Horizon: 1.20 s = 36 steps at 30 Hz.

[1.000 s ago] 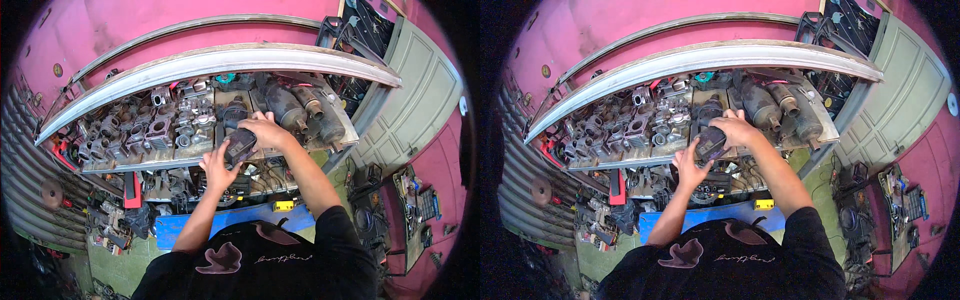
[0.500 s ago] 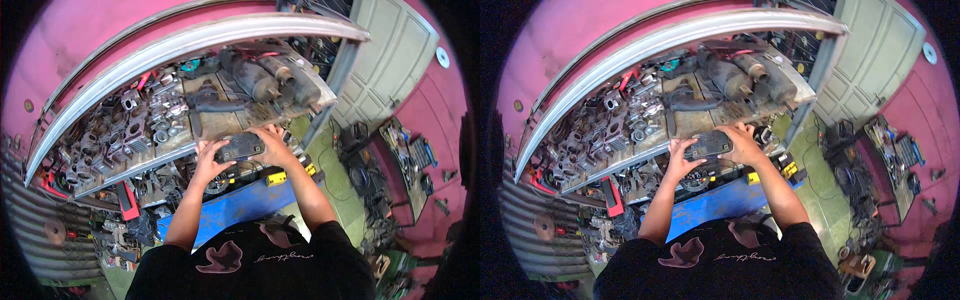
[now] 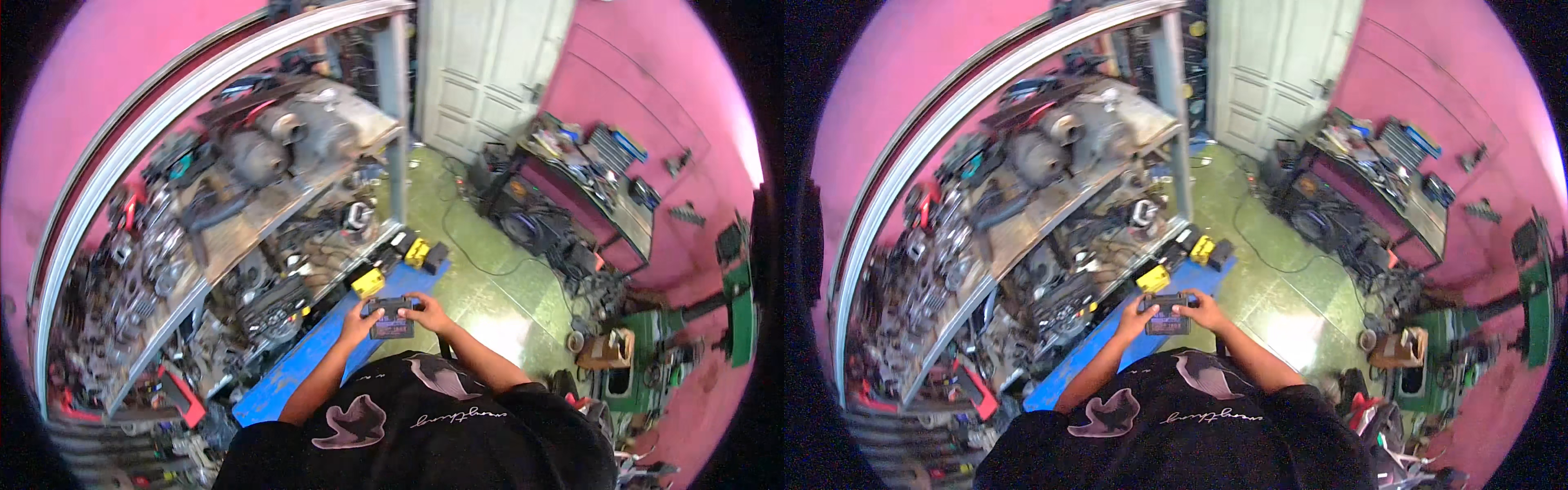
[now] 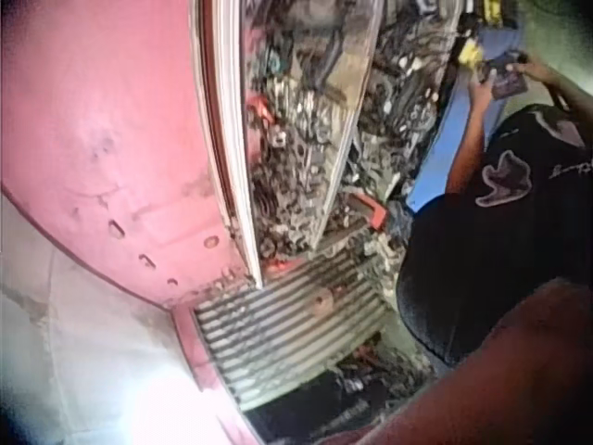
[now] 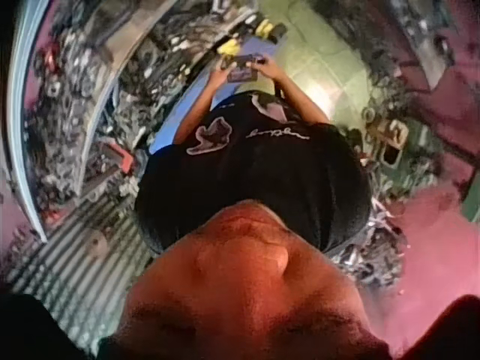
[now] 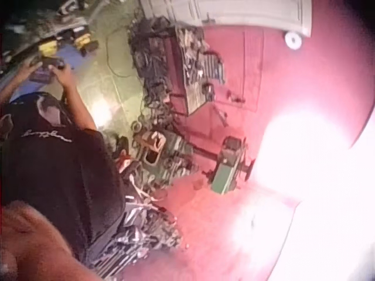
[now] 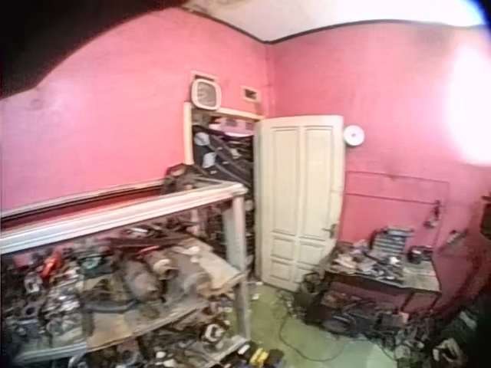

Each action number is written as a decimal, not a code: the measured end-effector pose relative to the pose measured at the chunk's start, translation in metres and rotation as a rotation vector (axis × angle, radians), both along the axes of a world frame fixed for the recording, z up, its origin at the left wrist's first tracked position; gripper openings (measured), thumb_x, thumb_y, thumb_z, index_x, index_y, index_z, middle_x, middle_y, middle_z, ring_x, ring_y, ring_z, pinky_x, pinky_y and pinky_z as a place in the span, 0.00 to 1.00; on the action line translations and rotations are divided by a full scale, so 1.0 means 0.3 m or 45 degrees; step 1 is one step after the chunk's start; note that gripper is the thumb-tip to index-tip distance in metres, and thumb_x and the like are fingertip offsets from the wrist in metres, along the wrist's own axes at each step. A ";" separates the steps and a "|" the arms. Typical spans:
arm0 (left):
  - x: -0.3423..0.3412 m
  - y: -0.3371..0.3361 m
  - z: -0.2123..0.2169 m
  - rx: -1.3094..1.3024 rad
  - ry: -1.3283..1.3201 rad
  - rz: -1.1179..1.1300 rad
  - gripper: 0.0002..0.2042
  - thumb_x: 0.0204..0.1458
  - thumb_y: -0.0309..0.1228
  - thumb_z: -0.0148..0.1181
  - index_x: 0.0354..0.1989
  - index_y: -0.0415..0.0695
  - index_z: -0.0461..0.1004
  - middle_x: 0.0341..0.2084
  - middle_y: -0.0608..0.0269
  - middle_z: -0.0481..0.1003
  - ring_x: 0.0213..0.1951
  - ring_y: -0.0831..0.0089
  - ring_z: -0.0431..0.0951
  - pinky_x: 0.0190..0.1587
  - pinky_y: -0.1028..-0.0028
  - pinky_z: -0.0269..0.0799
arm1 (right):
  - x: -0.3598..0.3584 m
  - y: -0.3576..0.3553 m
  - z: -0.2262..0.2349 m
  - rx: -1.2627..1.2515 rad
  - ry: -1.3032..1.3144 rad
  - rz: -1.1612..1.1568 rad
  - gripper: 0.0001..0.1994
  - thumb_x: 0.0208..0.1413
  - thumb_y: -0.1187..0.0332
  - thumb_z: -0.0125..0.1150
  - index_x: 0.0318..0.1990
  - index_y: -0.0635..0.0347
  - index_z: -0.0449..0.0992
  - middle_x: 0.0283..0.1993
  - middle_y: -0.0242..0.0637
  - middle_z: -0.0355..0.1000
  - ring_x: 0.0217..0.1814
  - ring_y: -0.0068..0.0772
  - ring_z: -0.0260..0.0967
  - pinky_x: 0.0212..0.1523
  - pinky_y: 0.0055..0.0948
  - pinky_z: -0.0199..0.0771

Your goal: The person picks up several black rectangular batteries from a blue workbench and places them on a metal shelf filled with various mechanical parts. They handle the batteries one by one, turning them over to inspect the labels and sides before stacking them on the shelf.

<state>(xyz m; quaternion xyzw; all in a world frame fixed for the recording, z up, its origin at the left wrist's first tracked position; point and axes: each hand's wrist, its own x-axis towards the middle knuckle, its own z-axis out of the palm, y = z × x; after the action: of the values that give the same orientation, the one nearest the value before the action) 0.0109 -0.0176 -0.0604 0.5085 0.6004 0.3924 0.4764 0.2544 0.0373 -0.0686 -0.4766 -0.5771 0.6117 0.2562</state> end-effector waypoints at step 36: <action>2.221 0.983 -0.061 -0.282 0.045 -1.610 0.36 0.56 0.44 0.73 0.72 0.48 0.67 0.46 0.54 0.83 0.44 0.77 0.81 0.50 0.73 0.76 | 1.942 0.061 0.015 -0.153 0.126 -1.403 0.33 0.53 0.59 0.79 0.65 0.56 0.73 0.37 0.41 0.83 0.40 0.28 0.79 0.45 0.29 0.76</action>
<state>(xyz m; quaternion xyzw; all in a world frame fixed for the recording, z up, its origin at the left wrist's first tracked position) 0.6773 0.2773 -0.0788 0.7186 0.2292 -0.0372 0.6555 0.8369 0.0558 -0.0641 -0.6924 -0.1940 0.4407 0.5373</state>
